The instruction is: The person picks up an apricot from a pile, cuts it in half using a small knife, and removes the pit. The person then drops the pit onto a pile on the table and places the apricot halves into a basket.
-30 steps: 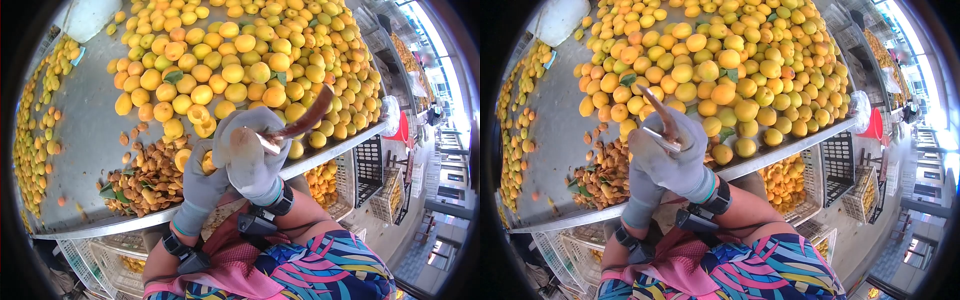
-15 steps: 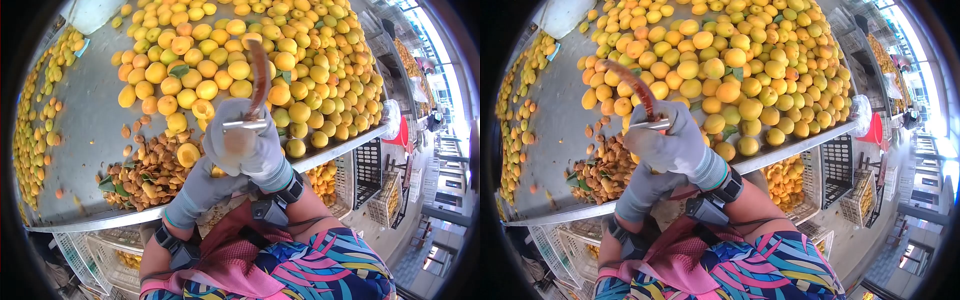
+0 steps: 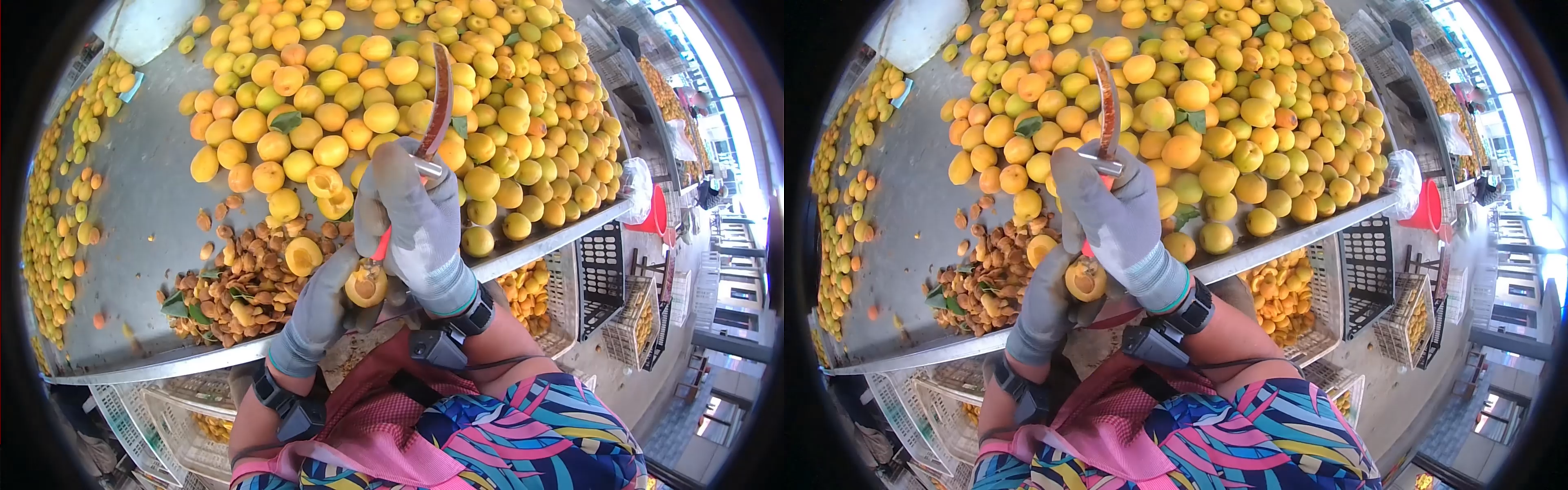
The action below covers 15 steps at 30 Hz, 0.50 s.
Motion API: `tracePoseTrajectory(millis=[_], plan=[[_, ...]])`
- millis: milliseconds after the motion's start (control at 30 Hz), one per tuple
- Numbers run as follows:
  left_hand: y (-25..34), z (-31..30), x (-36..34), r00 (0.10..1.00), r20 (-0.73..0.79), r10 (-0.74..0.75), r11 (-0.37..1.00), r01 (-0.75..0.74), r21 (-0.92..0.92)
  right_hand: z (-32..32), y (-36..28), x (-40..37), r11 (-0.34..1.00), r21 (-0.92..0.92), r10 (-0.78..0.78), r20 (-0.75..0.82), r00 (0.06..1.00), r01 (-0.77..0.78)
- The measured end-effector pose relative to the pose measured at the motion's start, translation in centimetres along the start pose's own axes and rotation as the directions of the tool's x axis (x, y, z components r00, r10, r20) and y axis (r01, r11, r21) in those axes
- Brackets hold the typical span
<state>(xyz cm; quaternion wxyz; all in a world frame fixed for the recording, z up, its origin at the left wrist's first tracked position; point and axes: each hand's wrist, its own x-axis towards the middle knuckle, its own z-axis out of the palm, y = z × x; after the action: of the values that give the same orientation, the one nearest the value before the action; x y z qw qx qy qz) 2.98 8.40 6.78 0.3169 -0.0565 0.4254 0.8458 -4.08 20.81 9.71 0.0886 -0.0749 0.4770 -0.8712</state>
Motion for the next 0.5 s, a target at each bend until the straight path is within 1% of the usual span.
tracePoseTrajectory(millis=[33,67,133,167,200,233,267,300,333,367,400,433,467,500], plan=[[-0.1,0.6,-0.2,0.984,-0.154,0.095,0.972,-0.058,0.228,0.0,-0.1,0.0,0.999,0.04,0.032,-0.019,0.999,-0.031],[-0.9,0.3,0.2,0.984,-0.154,0.095,0.972,-0.058,0.229,-0.1,0.1,0.0,0.999,0.04,0.031,-0.019,0.999,-0.03],[-3.5,-0.7,1.4,0.913,-0.305,0.271,0.958,-0.224,0.182,0.0,0.6,-0.3,0.987,0.124,0.104,-0.05,0.993,-0.098],[-4.3,-1.0,1.4,0.913,-0.307,0.27,0.958,-0.223,0.179,0.2,0.7,-0.6,0.987,0.123,0.107,-0.051,0.993,-0.1],[-4.8,-1.2,1.1,0.881,-0.325,0.343,0.882,-0.184,0.434,0.5,0.8,-0.9,0.989,0.137,0.063,-0.09,0.994,-0.05],[-5.2,-1.5,1.0,0.849,-0.321,0.419,0.745,-0.119,0.657,0.7,0.9,-1.1,0.989,0.148,0.018,-0.129,0.991,0.002],[-5.9,-2.3,1.1,0.849,-0.321,0.419,0.745,-0.119,0.657,0.7,1.1,-1.3,0.989,0.149,0.018,-0.129,0.991,0.001],[-6.1,-2.9,1.3,0.742,-0.044,0.669,0.276,-0.193,0.942,0.5,1.3,-1.5,0.99,0.143,-0.013,-0.065,0.998,0.022],[-6.3,-3.3,1.5,0.615,0.322,0.72,-0.278,-0.17,0.946,0.3,1.4,-1.7,0.989,0.138,-0.045,-0.001,0.999,0.045],[-6.6,-3.5,1.4,0.614,0.324,0.72,-0.279,-0.171,0.945,-0.4,0.9,-1.5,0.999,-0.039,0.034,0.116,0.993,-0.03],[-6.0,-3.0,1.4,0.816,-0.019,0.578,0.204,-0.121,0.971,-0.6,0.9,-1.5,0.999,-0.04,0.032,0.116,0.993,-0.027],[-5.6,-2.8,1.4,0.931,-0.264,0.253,0.615,0.056,0.786,-0.8,1.1,-1.5,1.0,-0.022,0.016,0.2,0.98,-0.012],[-6.0,-3.2,1.6,0.932,-0.261,0.252,0.614,0.055,0.788,-0.9,1.2,-1.5,1.0,-0.003,0.0,0.282,0.959,0.001],[-6.9,-4.2,1.8,0.925,-0.173,0.339,0.481,-0.012,0.877,-0.6,0.3,-1.4,0.988,-0.109,0.133,0.278,0.951,-0.106]])
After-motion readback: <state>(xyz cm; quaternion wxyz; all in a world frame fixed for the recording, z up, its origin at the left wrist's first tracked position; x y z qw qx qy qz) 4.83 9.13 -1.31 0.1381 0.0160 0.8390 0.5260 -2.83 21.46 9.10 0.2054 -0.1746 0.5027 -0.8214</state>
